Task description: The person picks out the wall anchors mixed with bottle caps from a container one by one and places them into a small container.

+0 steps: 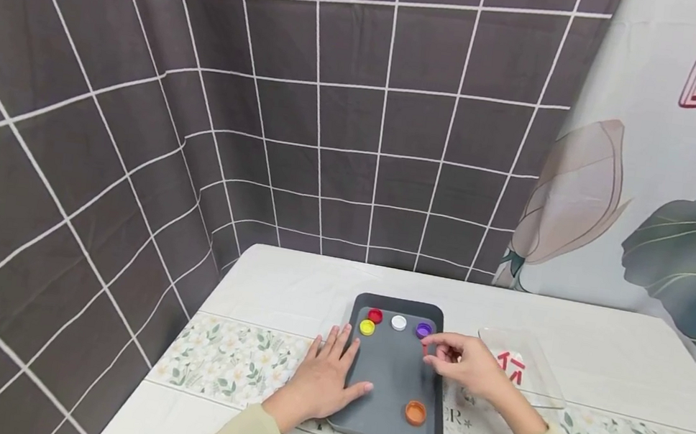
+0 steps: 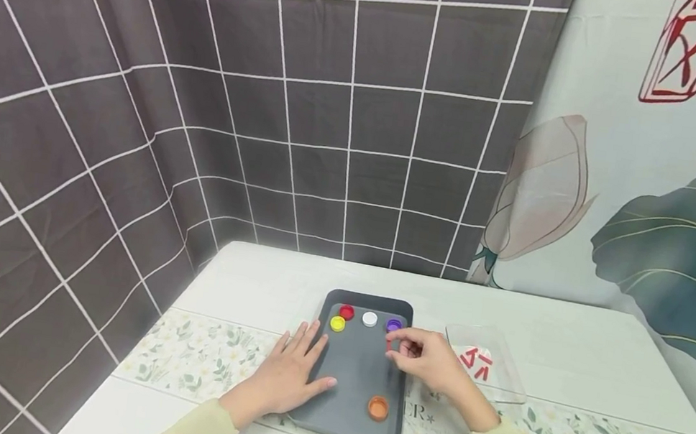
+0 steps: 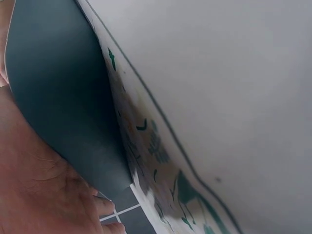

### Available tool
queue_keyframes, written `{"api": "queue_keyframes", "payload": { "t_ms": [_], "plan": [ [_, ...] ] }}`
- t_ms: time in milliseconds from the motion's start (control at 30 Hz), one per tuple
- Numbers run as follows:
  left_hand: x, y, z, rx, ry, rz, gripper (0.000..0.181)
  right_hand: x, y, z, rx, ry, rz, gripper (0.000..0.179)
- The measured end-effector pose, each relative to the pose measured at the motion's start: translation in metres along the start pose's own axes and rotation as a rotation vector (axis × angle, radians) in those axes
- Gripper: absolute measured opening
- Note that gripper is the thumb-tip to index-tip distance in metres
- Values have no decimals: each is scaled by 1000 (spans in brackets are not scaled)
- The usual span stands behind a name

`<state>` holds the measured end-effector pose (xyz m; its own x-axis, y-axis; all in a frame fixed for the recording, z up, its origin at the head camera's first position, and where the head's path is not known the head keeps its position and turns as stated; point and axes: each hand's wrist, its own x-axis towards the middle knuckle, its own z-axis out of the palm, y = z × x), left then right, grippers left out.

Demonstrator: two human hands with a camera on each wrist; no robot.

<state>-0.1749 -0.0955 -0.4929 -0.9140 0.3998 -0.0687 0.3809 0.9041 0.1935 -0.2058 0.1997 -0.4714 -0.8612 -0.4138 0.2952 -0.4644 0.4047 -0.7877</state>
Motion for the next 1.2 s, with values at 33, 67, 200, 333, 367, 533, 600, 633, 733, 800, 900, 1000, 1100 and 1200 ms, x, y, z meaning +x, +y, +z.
{"api": "queue_keyframes", "payload": {
  "t_ms": [33, 67, 200, 333, 367, 533, 600, 633, 733, 800, 900, 1000, 1100, 1200],
  "plan": [
    [0, 0, 0, 0, 0, 0, 86, -2, 1, -2, -5, 14, 6, 21],
    [-1, 0, 0, 0, 0, 1, 86, -3, 2, -5, -12, 27, 14, 21],
    [-2, 0, 0, -7, -2, 0, 86, -11, 5, -15, -35, 77, 30, 21],
    [-3, 0, -2, -14, 0, -3, 85, -19, 8, -27, -60, 128, 12, 22],
    [-2, 0, -2, -17, 2, -2, 85, -21, 8, -30, -67, 138, 12, 22],
    [-2, -2, 1, -22, 11, 0, 86, -30, 9, -43, -80, 165, 54, 25],
    [-2, -3, 1, -22, 14, 2, 86, -33, 11, -47, -81, 175, 79, 26],
    [-2, -3, 2, -22, 15, 3, 86, -35, 12, -50, -89, 181, 88, 26],
    [-3, -3, 1, -28, 13, 4, 86, -41, 15, -56, -94, 199, 123, 27],
    [-3, -4, 2, -31, 8, 3, 86, -45, 17, -60, -98, 207, 144, 28],
    [-2, -3, 2, -33, 9, 7, 85, -51, 20, -67, -111, 212, 171, 30],
    [-2, -4, 2, -29, 12, 13, 85, -56, 24, -73, -131, 219, 197, 31],
    [0, -4, 3, -28, 14, 17, 85, -61, 28, -79, -155, 229, 225, 31],
    [1, -4, 3, -32, 9, 16, 85, -64, 33, -83, -181, 242, 238, 32]
  ]
}}
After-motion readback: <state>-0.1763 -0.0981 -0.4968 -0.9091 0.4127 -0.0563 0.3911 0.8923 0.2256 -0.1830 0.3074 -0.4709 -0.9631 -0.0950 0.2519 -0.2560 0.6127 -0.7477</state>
